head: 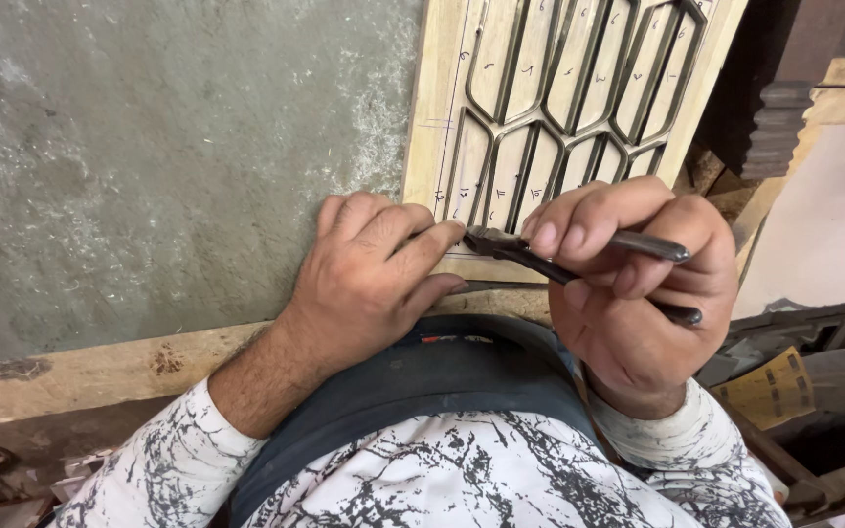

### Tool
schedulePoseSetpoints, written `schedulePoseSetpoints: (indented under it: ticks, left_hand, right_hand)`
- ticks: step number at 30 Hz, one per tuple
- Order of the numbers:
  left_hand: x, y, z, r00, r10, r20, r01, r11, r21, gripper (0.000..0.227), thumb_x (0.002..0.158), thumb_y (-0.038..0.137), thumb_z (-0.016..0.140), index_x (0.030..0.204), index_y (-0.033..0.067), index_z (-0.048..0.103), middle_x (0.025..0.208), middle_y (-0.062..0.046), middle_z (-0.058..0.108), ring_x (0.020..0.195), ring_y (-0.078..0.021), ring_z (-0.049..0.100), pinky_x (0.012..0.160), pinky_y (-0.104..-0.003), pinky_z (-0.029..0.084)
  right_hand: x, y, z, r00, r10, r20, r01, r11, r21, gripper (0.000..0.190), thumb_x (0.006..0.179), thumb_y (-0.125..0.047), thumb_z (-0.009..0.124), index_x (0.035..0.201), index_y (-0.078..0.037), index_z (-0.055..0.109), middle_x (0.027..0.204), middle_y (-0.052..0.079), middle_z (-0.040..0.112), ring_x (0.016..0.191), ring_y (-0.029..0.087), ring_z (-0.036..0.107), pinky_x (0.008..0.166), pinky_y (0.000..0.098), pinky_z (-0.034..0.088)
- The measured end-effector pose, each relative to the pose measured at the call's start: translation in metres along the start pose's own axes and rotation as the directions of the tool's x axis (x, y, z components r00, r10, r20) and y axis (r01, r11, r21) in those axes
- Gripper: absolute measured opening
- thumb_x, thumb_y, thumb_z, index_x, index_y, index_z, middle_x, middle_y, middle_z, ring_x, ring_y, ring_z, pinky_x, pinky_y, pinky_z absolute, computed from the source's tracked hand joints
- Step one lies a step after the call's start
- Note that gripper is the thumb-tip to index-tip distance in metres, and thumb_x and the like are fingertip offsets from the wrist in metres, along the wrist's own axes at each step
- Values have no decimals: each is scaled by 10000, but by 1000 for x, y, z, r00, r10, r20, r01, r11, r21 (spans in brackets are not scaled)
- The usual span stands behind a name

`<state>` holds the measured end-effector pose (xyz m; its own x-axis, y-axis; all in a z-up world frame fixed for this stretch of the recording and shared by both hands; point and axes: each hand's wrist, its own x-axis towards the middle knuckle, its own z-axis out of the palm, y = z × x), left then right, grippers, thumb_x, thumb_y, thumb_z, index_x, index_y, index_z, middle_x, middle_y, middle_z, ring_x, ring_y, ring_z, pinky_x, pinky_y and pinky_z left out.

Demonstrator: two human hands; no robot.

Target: The person uses pliers to bend and secure metal wire frames into a wooden template with numbered slots. They work methodically across multiple compartments, adjusting the wire to fit the contours of each slot.

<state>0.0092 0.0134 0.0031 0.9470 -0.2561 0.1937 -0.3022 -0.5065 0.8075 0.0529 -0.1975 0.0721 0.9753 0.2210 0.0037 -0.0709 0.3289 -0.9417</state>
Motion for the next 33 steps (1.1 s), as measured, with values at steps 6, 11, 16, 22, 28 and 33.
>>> schedulePoseSetpoints:
  ticks: [6,11,16,22,28,33]
  left_hand:
    - [-1,-1,1,1000,4,10,-4,1000,-1,512,801,285,892,1227,80,695,1102,-16,637,1043,-214,574,944,-404,404]
    - [-2,-3,1,1000,-2,18,3,1000,-11,521,797,291,890,1228,78,690,1118,-12,643,1046,-212,575,946,-401,406]
    - [-2,-3,2,1000,-9,16,9,1000,-21,523,795,302,889,1225,83,687,1117,-6,643,1045,-214,571,950,-402,409]
    - [-2,-3,1,1000,-3,21,4,1000,-19,520,798,307,886,1224,86,686,1120,1,643,1044,-213,570,950,-399,411]
    - [-2,-3,2,1000,-3,22,4,1000,-21,519,802,310,881,1230,87,690,1117,7,644,1035,-208,568,944,-392,413]
    - [-4,-5,4,1000,-4,18,4,1000,-22,501,813,308,874,1224,83,696,1101,10,642,1027,-199,567,949,-388,420]
  right_hand:
    - [0,-8,5,999,31,14,-31,999,-21,253,965,182,457,896,-61,479,1031,155,634,947,246,653,908,395,547]
    - [3,-8,10,999,52,1,-52,997,-57,246,935,169,479,907,-74,469,1012,143,619,950,249,654,886,410,538]
    - [3,-9,16,999,51,13,-49,995,-81,215,986,116,523,904,-72,461,1007,138,618,921,236,639,864,410,531]
    - [4,-11,23,998,63,4,-62,993,-97,179,1015,62,511,917,-78,460,1009,145,621,946,257,658,884,431,541]
    - [6,-15,25,997,72,18,-68,981,-185,263,984,158,509,922,-90,449,1020,126,610,966,238,653,915,436,566]
    - [7,-12,24,998,53,27,-48,985,-166,278,985,186,469,947,-89,462,1013,128,616,946,235,656,873,413,546]
